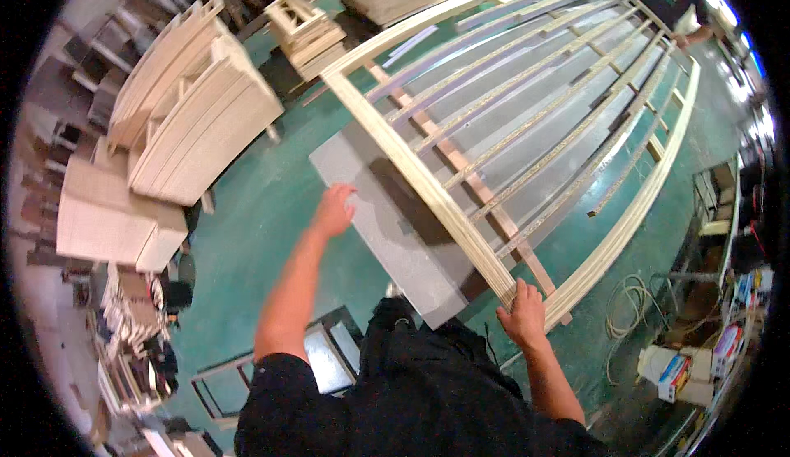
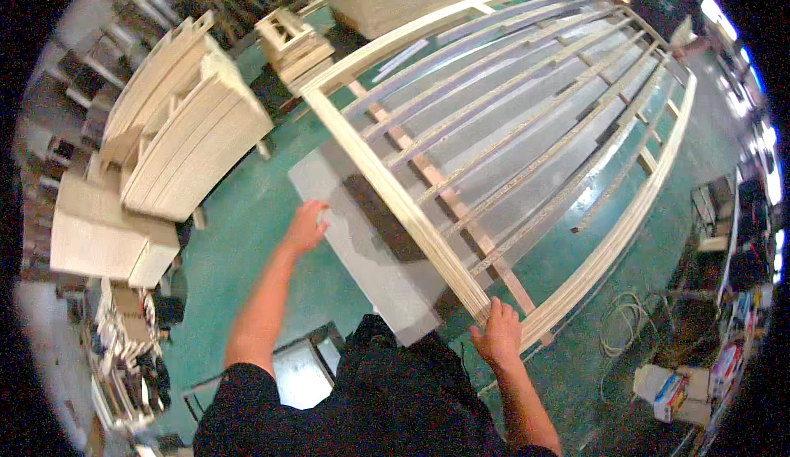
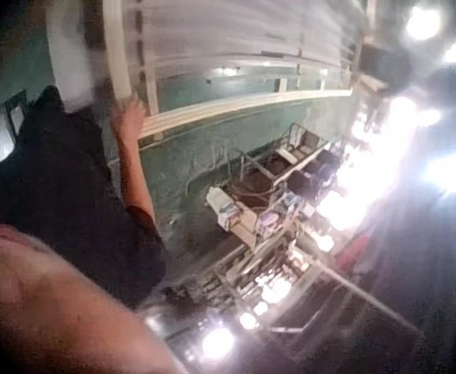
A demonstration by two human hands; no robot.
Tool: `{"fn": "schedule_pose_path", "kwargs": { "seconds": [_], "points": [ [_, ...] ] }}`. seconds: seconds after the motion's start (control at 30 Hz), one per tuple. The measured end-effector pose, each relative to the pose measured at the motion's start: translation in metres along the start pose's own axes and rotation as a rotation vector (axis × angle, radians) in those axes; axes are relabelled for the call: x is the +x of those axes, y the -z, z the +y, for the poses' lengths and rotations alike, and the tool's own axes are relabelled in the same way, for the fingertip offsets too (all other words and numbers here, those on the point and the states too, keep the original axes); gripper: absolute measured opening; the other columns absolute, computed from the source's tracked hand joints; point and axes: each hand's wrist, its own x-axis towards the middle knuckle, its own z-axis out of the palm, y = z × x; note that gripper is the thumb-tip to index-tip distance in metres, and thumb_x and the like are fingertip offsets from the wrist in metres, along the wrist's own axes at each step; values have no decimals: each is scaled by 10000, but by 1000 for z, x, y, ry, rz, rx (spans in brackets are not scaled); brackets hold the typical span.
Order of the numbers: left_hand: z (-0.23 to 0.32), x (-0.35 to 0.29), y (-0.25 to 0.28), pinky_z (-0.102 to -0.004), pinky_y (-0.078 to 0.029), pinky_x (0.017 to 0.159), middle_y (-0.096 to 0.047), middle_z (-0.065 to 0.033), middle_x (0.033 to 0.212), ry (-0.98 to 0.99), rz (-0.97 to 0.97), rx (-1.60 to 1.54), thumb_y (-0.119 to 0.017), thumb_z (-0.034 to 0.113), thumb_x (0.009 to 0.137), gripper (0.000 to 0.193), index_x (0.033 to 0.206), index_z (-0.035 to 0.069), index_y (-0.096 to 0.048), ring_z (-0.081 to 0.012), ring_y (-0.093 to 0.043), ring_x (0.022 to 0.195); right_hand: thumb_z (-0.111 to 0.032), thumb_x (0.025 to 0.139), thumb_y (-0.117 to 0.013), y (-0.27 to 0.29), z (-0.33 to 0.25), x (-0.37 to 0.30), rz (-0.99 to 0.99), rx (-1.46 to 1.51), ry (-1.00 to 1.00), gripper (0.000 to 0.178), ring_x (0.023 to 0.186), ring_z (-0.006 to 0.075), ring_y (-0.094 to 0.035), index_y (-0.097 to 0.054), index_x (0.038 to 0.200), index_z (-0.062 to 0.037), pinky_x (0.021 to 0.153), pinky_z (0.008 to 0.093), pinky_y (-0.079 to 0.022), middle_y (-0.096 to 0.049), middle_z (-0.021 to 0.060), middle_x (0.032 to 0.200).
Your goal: The person uses a nail gun to fasten wooden slats to a large curved frame structure. They then lift and reposition the frame multiple times to align it with other components on the workshop floor.
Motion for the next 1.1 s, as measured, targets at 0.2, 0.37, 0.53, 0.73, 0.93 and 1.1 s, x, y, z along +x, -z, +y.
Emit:
{"fn": "schedule_pose_path", "kwargs": {
  "seconds": [0.2, 0.37, 0.53, 0.73, 0.93, 1.1],
  "points": [
    [-55, 194, 77, -510, -360, 1205, -322, -119, 1658, -218, -138, 516, -816, 176, 812, 816, 1533, 154, -435, -371, -290, 1528, -228, 711, -865, -31, -23, 8, 210, -69, -213, 732, 1197, 383, -576, -546, 1340, -35, 993, 498, -468, -614, 176, 1276],
    [-90, 288, 105, -610, -258, 1224, -305, -54, 1677, -305, -257, 673, -832, 185, 809, 898, 1573, 201, -361, -304, -241, 1575, -182, 653, -921, -42, -31, 11, 337, -106, -308, 756, 1185, 397, -573, -547, 1299, -60, 1009, 510, -434, -621, 174, 1236],
    [-109, 341, 102, -613, -264, 1228, -496, -61, 1511, -606, -251, 650, -867, 190, 762, 754, 1412, 173, -486, -285, -374, 1503, -219, 650, -935, -42, -49, 15, 417, -101, -347, 761, 1154, 394, -587, -554, 1292, -70, 995, 498, -441, -636, 157, 1217],
    [-129, 384, 99, -548, -374, 1163, -636, -83, 1204, -769, -374, 582, -905, 202, 689, 612, 1198, 125, -573, -326, -582, 1225, -268, 674, -914, -27, -58, 26, 333, -137, -377, 680, 1124, 357, -614, -599, 1242, -66, 1008, 483, -450, -663, 139, 1141],
    [-124, 385, 105, -464, -448, 1021, -627, -85, 1141, -812, -335, 579, -914, 207, 656, 599, 1146, 126, -580, -329, -592, 1155, -297, 655, -923, -32, -62, 27, 317, -178, -438, 673, 1094, 345, -620, -613, 1211, -80, 970, 473, -473, -664, 121, 1121],
    [-116, 383, 125, -460, -444, 1023, -624, -78, 1130, -832, -324, 559, -917, 221, 662, 594, 1140, 135, -575, -318, -591, 1166, -292, 626, -941, -26, -67, 21, 385, -187, -404, 696, 1096, 340, -625, -617, 1203, -77, 971, 469, -474, -664, 117, 1095]
  ]
}}
